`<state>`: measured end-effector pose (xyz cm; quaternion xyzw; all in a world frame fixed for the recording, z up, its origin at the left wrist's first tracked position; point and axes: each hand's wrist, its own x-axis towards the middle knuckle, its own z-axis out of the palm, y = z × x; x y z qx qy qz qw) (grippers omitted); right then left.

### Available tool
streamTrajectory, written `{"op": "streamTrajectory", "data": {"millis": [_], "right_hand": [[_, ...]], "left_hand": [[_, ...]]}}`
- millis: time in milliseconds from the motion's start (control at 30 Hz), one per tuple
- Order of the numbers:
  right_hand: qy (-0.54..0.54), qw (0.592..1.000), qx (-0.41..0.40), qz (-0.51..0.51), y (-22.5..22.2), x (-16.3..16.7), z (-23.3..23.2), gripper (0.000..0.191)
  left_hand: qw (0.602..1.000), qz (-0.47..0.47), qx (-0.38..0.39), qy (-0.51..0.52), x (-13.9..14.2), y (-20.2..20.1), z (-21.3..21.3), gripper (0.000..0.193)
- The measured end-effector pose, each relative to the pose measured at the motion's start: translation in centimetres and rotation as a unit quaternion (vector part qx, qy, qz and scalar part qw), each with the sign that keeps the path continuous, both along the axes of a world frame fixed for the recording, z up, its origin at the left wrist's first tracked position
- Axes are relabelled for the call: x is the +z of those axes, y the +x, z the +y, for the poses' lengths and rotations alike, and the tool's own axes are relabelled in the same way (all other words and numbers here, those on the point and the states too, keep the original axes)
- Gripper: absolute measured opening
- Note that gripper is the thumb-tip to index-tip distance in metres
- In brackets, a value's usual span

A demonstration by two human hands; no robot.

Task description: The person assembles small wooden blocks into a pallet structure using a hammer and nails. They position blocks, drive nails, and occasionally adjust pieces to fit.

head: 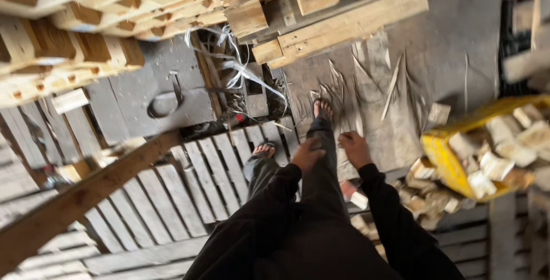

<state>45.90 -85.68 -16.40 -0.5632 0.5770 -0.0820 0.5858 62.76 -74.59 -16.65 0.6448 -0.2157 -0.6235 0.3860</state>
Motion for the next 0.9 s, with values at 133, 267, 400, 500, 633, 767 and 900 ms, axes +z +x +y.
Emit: {"op": "streamTrajectory", "data": {"millis": [133,267,400,500,633,767,900], "right_hand": [[-0.029,0.987,-0.161,-0.004,-5.8,2.6,10.8,0.029],[-0.018,0.93,-0.363,-0.049,-8.6,5.7,25.5,0.027],[-0.01,0.875,-0.482,-0.05,-6.0,8.2,39.4,0.027],[-0.025,0.892,-0.448,0.046,-3.1,10.3,47.8,0.025],[-0.026,0.825,-0.564,0.014,-2.8,12.6,54.9,0.023],[-0.027,0.734,-0.677,-0.049,-5.0,13.4,61.1,0.025],[-0.1,0.681,-0.718,-0.103,-8.0,13.0,68.1,0.026]], "left_hand": [[0.977,-0.018,-0.159,-0.139,10.1,0.6,4.3,0.039],[0.925,0.26,-0.246,-0.125,26.7,2.1,10.2,0.02],[0.686,0.511,-0.478,-0.203,39.4,3.5,16.7,0.017],[0.543,0.605,-0.575,-0.094,42.4,1.9,21.7,0.016],[0.434,0.632,-0.642,0.021,43.2,-0.8,28.6,0.016],[0.363,0.627,-0.682,0.099,43.2,-3.0,33.6,0.017],[0.299,0.616,-0.715,0.142,43.0,-7.1,37.3,0.02]]}}
